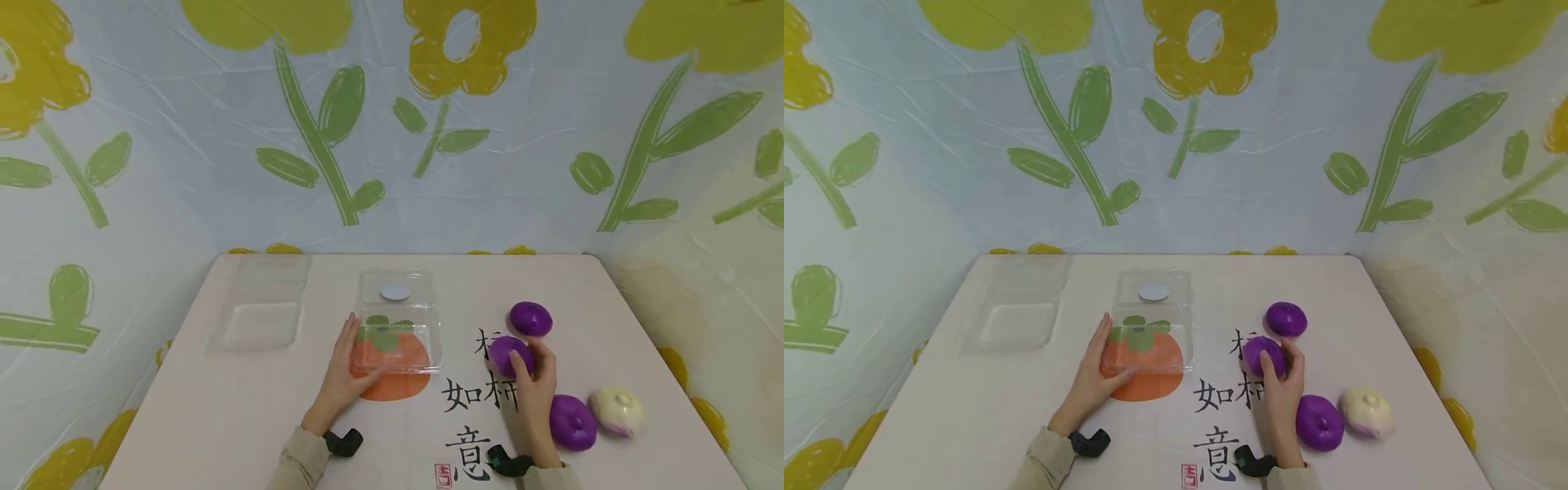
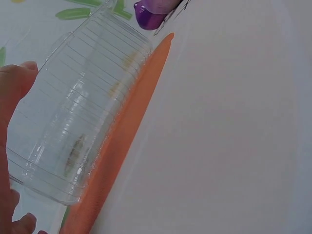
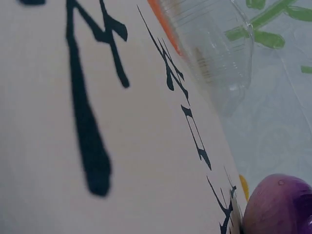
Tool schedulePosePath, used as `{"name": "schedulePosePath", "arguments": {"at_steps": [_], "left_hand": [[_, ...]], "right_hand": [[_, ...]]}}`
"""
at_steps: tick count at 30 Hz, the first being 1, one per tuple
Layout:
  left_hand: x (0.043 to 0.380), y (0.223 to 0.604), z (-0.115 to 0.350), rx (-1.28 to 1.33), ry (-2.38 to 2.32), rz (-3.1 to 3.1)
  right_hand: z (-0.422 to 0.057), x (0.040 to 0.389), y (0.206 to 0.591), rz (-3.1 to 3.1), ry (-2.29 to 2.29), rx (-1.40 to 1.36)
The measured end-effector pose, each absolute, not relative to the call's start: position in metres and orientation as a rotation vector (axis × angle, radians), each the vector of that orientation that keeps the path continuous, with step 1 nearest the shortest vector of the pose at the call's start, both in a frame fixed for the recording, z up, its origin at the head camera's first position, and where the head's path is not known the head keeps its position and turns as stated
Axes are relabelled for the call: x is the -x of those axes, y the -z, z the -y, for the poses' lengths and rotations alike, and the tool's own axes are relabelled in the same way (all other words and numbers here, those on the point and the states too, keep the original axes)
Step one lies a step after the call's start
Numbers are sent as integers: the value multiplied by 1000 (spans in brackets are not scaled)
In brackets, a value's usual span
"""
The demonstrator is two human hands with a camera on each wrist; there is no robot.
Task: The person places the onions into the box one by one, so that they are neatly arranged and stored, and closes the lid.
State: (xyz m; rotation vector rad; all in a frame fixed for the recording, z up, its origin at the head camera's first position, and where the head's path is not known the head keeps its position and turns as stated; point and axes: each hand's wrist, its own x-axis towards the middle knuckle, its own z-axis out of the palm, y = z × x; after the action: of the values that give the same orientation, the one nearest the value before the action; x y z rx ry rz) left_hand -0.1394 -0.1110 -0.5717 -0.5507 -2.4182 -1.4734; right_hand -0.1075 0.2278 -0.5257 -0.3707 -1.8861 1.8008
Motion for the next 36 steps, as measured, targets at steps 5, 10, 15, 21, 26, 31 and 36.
{"name": "schedulePosePath", "arguments": {"at_steps": [5, 10, 15, 21, 26, 31, 36], "left_hand": [[138, 571, 111, 542, 1503, 2418], [137, 571, 112, 527, 1513, 2409], [135, 570, 112, 515, 1529, 2415], [135, 570, 114, 518, 1398, 2461], [135, 570, 115, 543, 1242, 2478], [136, 570, 116, 569, 1195, 2482], [137, 571, 115, 583, 1177, 2453]], "right_hand": [[-230, 103, 535, 1975, -1791, 477], [-232, 101, 539, 2087, -1755, 501], [-233, 100, 541, 2154, -1758, 488], [-233, 99, 540, 2205, -1741, 473], [-232, 100, 539, 2218, -1729, 455], [-232, 101, 538, 2212, -1732, 464], [-232, 103, 536, 2217, -1753, 471]]}}
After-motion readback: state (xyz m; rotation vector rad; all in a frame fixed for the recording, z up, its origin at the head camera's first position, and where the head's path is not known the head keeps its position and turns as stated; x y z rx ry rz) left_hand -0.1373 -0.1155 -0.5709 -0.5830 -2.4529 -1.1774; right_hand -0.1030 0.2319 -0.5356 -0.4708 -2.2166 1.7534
